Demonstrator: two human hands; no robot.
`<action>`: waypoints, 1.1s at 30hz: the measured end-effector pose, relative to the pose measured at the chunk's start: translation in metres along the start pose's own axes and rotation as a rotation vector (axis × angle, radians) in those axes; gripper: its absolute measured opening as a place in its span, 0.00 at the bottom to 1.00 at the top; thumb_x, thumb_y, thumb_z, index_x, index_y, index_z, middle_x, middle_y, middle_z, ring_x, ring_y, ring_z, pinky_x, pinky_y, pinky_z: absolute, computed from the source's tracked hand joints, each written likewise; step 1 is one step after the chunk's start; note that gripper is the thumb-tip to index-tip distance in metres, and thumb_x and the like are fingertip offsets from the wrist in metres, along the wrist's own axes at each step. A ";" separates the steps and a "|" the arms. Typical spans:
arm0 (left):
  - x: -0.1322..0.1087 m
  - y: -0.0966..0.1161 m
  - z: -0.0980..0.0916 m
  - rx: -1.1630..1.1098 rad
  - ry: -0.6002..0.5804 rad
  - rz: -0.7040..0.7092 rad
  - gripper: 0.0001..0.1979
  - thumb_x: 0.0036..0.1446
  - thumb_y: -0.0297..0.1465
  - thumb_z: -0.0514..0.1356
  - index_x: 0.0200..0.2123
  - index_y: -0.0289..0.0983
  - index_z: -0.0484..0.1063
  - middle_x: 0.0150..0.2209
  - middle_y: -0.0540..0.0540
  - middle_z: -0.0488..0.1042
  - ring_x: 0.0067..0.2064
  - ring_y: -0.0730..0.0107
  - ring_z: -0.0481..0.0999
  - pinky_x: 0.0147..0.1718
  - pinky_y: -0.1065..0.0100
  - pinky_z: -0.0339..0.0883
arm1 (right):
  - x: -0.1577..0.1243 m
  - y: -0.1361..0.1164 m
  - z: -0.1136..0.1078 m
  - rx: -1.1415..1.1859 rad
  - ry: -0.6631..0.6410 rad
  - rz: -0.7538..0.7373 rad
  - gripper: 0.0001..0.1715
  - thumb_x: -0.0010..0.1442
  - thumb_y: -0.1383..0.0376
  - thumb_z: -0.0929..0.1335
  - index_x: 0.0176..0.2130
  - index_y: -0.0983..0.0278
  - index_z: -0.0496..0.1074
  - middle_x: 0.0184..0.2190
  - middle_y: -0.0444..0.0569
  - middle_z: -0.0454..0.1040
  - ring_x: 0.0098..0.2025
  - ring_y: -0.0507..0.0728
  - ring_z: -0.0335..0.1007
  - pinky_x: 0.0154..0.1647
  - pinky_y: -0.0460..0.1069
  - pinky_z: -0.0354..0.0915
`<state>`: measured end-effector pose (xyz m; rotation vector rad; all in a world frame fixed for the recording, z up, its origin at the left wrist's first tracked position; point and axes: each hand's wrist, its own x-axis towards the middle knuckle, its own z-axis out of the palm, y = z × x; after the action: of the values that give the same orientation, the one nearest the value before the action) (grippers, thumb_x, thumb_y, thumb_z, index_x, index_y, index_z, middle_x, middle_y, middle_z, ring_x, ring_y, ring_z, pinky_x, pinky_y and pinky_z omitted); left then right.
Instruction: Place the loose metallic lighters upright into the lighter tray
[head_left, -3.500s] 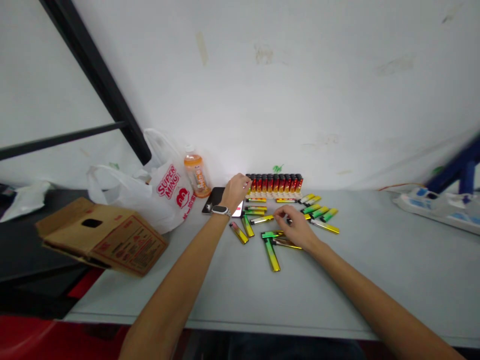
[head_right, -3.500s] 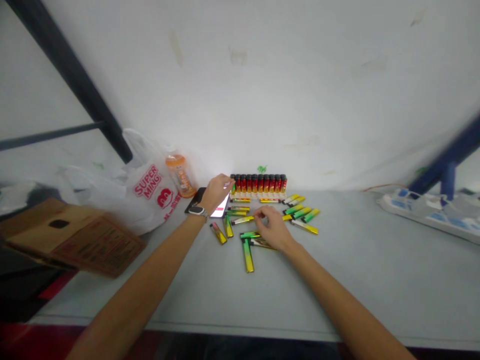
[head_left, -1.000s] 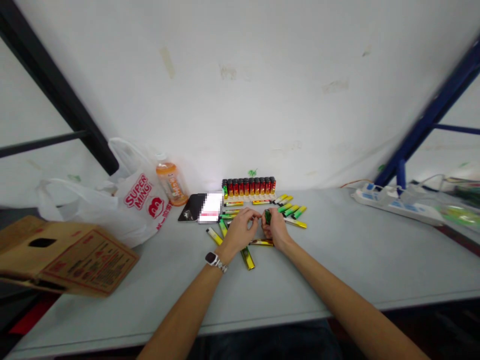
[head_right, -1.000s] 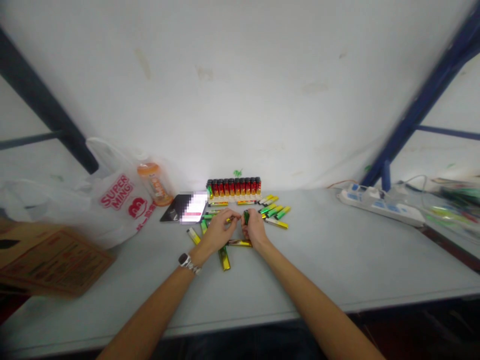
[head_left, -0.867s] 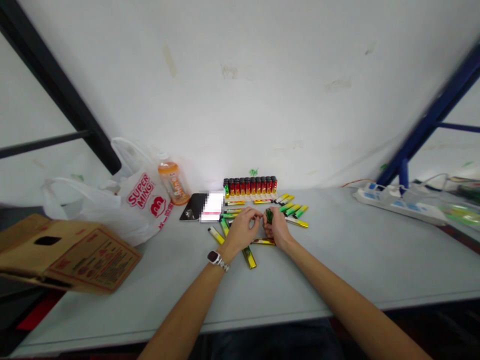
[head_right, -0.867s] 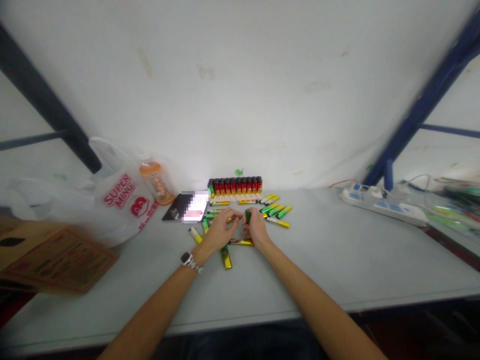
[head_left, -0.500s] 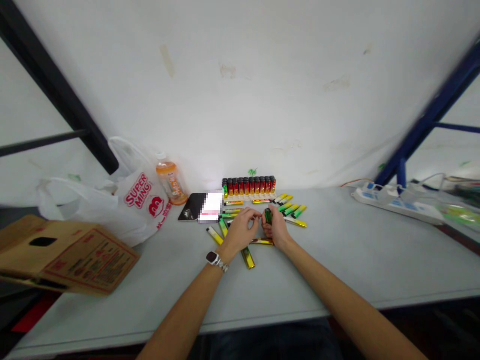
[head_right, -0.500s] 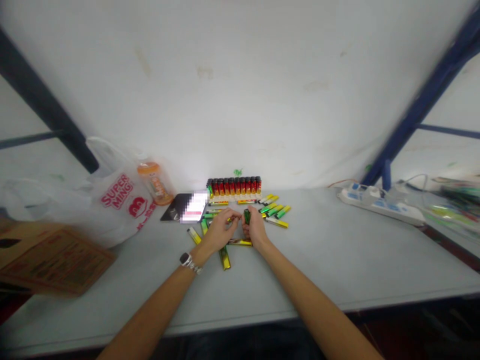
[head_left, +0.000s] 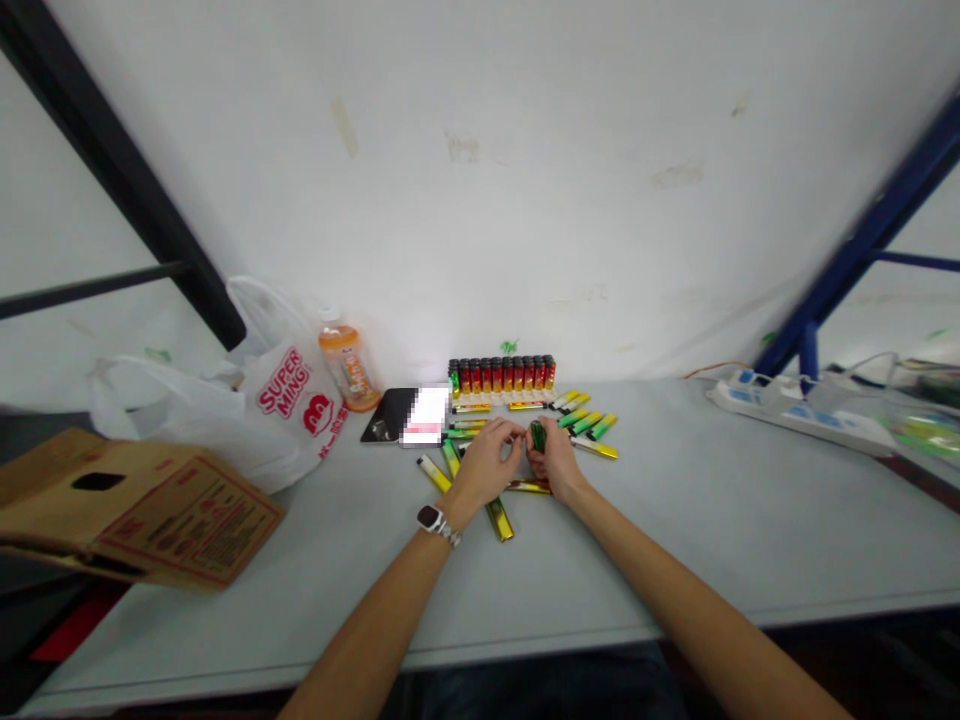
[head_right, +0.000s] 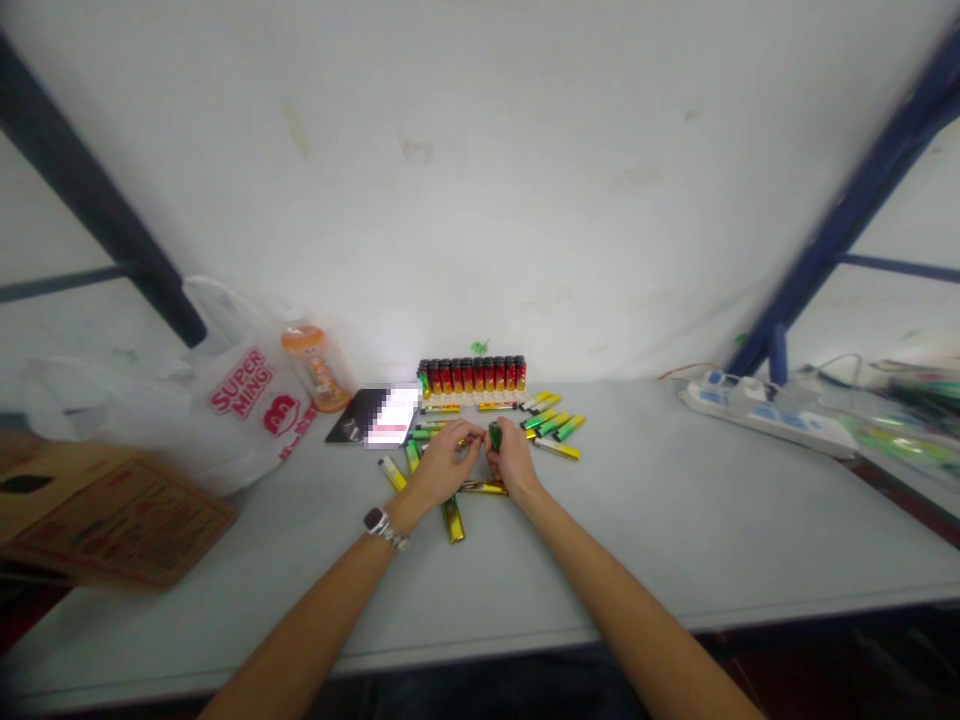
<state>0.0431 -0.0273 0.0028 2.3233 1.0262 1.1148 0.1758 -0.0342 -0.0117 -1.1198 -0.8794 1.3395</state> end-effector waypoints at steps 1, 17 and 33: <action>0.000 0.000 0.000 -0.005 0.004 -0.004 0.08 0.61 0.25 0.54 0.34 0.38 0.72 0.36 0.46 0.74 0.44 0.63 0.72 0.47 0.61 0.66 | 0.001 0.000 0.000 0.020 -0.032 0.009 0.29 0.58 0.42 0.58 0.19 0.60 0.57 0.10 0.36 0.47 0.12 0.47 0.37 0.13 0.44 0.37; 0.004 -0.010 0.004 -0.294 0.243 -0.282 0.13 0.59 0.39 0.61 0.37 0.35 0.74 0.31 0.46 0.78 0.33 0.70 0.76 0.34 0.68 0.71 | 0.003 0.004 -0.001 -0.217 -0.062 -0.372 0.20 0.56 0.47 0.69 0.33 0.60 0.67 0.25 0.41 0.62 0.27 0.53 0.57 0.26 0.47 0.56; 0.025 -0.030 -0.053 -0.140 0.108 -0.191 0.06 0.57 0.32 0.63 0.37 0.37 0.76 0.34 0.47 0.80 0.34 0.69 0.78 0.37 0.67 0.73 | 0.011 0.017 -0.003 -0.315 -0.050 -0.424 0.14 0.57 0.55 0.69 0.39 0.62 0.72 0.34 0.46 0.72 0.36 0.55 0.66 0.37 0.50 0.61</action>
<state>-0.0014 0.0116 0.0309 2.0290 1.1424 1.2049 0.1743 -0.0253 -0.0302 -1.0609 -1.3152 0.9010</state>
